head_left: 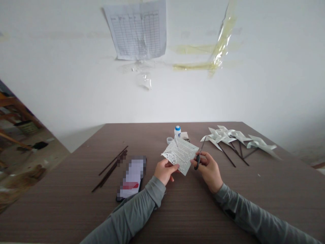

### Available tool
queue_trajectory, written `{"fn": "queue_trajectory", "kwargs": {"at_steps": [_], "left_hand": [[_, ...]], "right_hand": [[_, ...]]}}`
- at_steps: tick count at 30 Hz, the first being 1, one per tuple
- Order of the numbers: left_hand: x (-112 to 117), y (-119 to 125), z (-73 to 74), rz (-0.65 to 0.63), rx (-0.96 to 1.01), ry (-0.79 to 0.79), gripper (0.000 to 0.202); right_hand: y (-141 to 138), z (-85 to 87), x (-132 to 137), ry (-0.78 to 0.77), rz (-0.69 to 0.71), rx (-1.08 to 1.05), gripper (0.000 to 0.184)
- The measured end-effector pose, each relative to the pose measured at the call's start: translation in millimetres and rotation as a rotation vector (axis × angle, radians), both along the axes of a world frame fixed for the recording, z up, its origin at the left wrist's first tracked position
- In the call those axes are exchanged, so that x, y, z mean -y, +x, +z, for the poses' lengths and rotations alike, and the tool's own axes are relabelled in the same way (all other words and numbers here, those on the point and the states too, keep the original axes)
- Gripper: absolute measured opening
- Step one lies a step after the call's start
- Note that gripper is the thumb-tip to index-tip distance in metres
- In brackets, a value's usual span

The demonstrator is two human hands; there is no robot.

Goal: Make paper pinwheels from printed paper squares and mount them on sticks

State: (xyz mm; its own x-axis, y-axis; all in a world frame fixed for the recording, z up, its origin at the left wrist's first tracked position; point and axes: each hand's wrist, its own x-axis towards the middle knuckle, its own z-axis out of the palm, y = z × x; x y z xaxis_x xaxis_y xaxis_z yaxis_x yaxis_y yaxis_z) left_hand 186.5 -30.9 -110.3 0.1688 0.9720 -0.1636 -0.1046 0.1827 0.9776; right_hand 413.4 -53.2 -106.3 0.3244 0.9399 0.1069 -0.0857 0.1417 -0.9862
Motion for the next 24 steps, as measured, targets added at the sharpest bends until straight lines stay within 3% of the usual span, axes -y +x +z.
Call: {"fn": "queue_trajectory", "kwargs": {"at_steps": [7, 12, 24], "left_hand": [[-2, -1, 15.3, 0.168, 0.024, -0.056, 0.028], [-7, -9, 22.0, 0.267, 0.098, -0.046, 0.033], [-16, -18, 24.1, 0.422, 0.144, -0.012, 0.033]], "right_hand": [[7, -5.9, 2, -0.026, 0.022, 0.206, 0.080], [13, -7.9, 11, -0.042, 0.153, 0.405, 0.076], [13, 6.7, 28, -0.111, 0.502, 0.495, 0.070]]}}
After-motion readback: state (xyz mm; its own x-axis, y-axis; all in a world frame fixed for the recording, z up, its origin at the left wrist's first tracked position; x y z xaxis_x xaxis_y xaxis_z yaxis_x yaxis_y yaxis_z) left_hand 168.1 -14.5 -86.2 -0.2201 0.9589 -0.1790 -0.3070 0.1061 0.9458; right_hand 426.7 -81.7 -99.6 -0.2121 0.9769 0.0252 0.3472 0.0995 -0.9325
